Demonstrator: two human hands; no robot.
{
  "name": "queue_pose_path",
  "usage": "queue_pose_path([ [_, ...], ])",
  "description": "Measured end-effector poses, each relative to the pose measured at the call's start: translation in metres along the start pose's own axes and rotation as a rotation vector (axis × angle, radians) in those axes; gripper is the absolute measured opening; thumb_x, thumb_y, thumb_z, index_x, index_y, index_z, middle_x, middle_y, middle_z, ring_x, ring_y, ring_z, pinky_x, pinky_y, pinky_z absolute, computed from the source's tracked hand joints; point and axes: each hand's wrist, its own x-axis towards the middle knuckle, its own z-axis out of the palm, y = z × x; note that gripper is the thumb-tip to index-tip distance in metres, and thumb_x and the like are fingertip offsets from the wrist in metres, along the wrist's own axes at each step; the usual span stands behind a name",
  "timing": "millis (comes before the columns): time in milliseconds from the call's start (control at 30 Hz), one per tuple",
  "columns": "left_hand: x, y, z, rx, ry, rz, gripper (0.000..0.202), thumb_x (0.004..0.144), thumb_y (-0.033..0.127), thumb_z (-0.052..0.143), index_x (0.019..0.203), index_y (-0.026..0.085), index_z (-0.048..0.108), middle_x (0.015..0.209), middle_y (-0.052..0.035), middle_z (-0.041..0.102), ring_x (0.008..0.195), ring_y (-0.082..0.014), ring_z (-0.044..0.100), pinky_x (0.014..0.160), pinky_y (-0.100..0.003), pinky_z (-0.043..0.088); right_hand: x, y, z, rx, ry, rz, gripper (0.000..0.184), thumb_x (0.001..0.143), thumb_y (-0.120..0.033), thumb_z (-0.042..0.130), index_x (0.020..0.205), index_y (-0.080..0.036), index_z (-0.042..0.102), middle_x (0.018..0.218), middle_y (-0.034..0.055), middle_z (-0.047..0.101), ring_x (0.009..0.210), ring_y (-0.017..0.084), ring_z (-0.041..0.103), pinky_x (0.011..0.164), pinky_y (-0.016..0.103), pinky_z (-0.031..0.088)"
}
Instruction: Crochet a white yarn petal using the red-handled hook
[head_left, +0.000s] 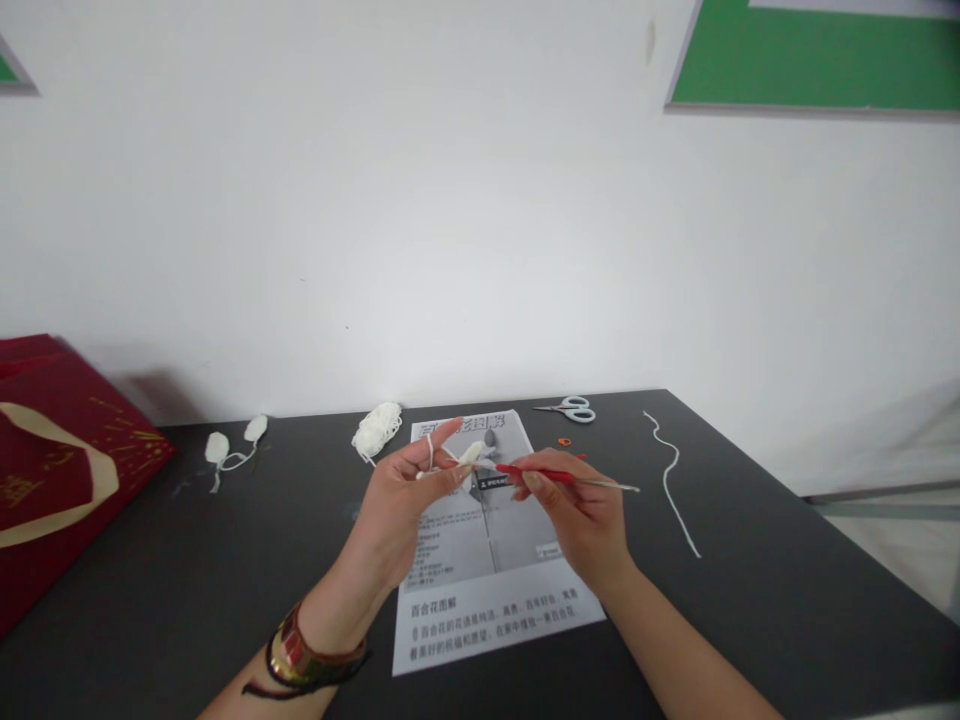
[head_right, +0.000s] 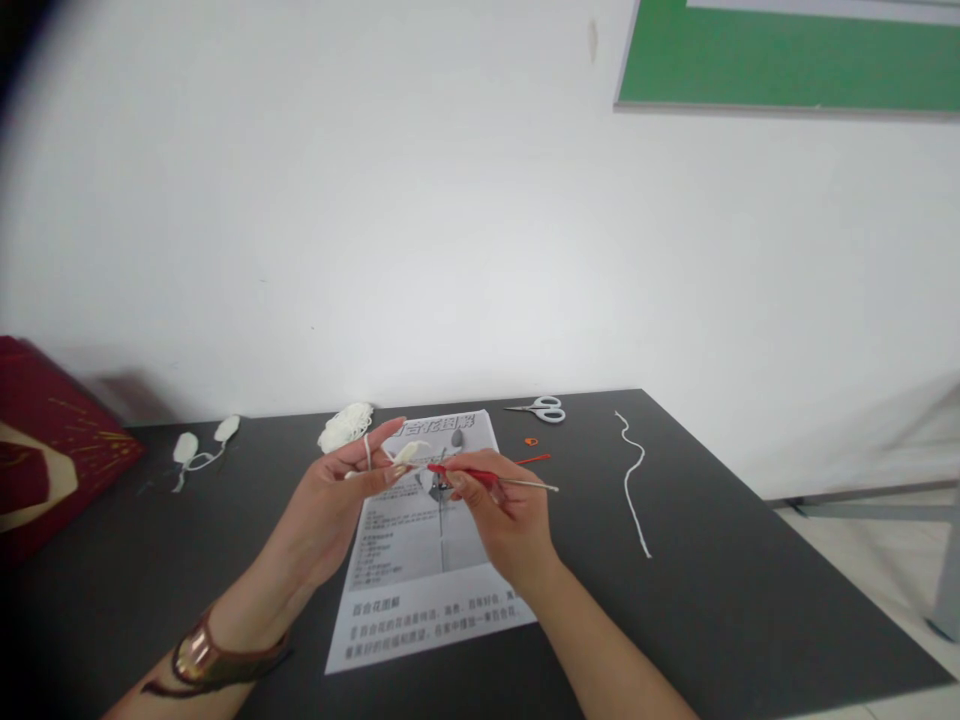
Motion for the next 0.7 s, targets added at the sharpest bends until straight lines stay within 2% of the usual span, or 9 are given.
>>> queue_pose_path([
  [100, -0.001, 0.001, 0.001, -0.055, 0.021, 0.006, 0.051, 0.064, 0.015, 0.077, 0.114, 0.023, 0.065, 0.072, 0.0052, 0.055, 0.063, -0.0075, 0.054, 0.068, -0.023, 0.042, -0.001, 0.0, -0.002, -0.036, -0.06, -0.077, 0.015, 0.082, -0.015, 0.062, 0.09, -0.024, 0.071, 0.079, 0.0029, 0.069, 0.067, 0.014, 0.063, 0.06, 0.027, 0.05],
  [200, 0.0, 0.005, 0.002, -0.155, 0.003, -0.07, 0.048, 0.065, 0.012, 0.075, 0.111, 0.018, 0.066, 0.069, 0.0035, 0.057, 0.067, -0.0085, 0.056, 0.07, -0.022, 0.042, -0.002, 0.001, -0.003, -0.064, -0.125, -0.19, 0.024, 0.083, -0.009, 0.058, 0.096, -0.025, 0.07, 0.086, 0.0047, 0.07, 0.075, 0.017, 0.065, 0.066, 0.031, 0.052],
  [300, 0.001, 0.008, 0.004, -0.236, -0.032, -0.177, 0.044, 0.065, 0.01, 0.073, 0.109, 0.012, 0.067, 0.073, -0.0018, 0.063, 0.071, -0.0112, 0.058, 0.07, -0.023, 0.043, -0.003, 0.0, -0.005, -0.184, -0.204, -0.38, 0.035, 0.081, -0.002, 0.056, 0.105, -0.025, 0.068, 0.095, 0.0072, 0.07, 0.083, 0.019, 0.065, 0.069, 0.034, 0.053],
  [367, -0.001, 0.009, 0.005, -0.241, -0.032, -0.17, 0.043, 0.066, 0.009, 0.073, 0.109, 0.011, 0.066, 0.075, -0.0029, 0.065, 0.072, -0.0118, 0.059, 0.072, -0.024, 0.044, -0.004, -0.001, -0.005, -0.293, -0.237, -0.519, 0.042, 0.08, 0.001, 0.054, 0.112, -0.024, 0.065, 0.1, 0.0087, 0.07, 0.086, 0.019, 0.064, 0.071, 0.035, 0.054],
  [500, -0.008, 0.008, 0.009, -0.142, 0.034, 0.0, 0.057, 0.065, 0.011, 0.075, 0.12, 0.018, 0.059, 0.067, 0.0043, 0.061, 0.065, -0.0105, 0.06, 0.069, -0.024, 0.045, -0.008, 0.001, -0.005, -0.508, -0.282, -0.755, 0.041, 0.085, -0.007, 0.05, 0.123, -0.02, 0.057, 0.105, 0.0129, 0.068, 0.094, 0.022, 0.062, 0.074, 0.037, 0.056],
  [567, -0.011, 0.006, 0.011, -0.039, 0.092, 0.097, 0.06, 0.065, 0.014, 0.075, 0.122, 0.023, 0.057, 0.069, 0.0052, 0.061, 0.062, -0.0104, 0.059, 0.065, -0.024, 0.046, -0.01, 0.001, -0.004, -0.625, -0.3, -0.848, 0.039, 0.087, -0.012, 0.048, 0.125, -0.015, 0.055, 0.104, 0.0153, 0.068, 0.097, 0.024, 0.062, 0.077, 0.038, 0.056],
  [633, -0.012, 0.004, 0.011, 0.108, 0.156, 0.223, 0.049, 0.066, 0.017, 0.075, 0.113, 0.022, 0.063, 0.074, 0.002, 0.064, 0.069, -0.0143, 0.062, 0.069, -0.027, 0.047, -0.011, 0.001, -0.003, -0.696, -0.302, -0.892, 0.038, 0.086, -0.011, 0.05, 0.124, -0.013, 0.055, 0.102, 0.0164, 0.068, 0.097, 0.024, 0.062, 0.079, 0.039, 0.056],
  [700, -0.011, 0.002, 0.011, 0.261, 0.201, 0.338, 0.029, 0.065, 0.019, 0.075, 0.094, 0.019, 0.069, 0.081, -0.0032, 0.068, 0.085, -0.0215, 0.064, 0.077, -0.031, 0.047, -0.011, 0.001, -0.002, -0.668, -0.29, -0.861, 0.04, 0.084, -0.008, 0.052, 0.123, -0.013, 0.055, 0.101, 0.0159, 0.068, 0.093, 0.023, 0.063, 0.076, 0.037, 0.056],
])
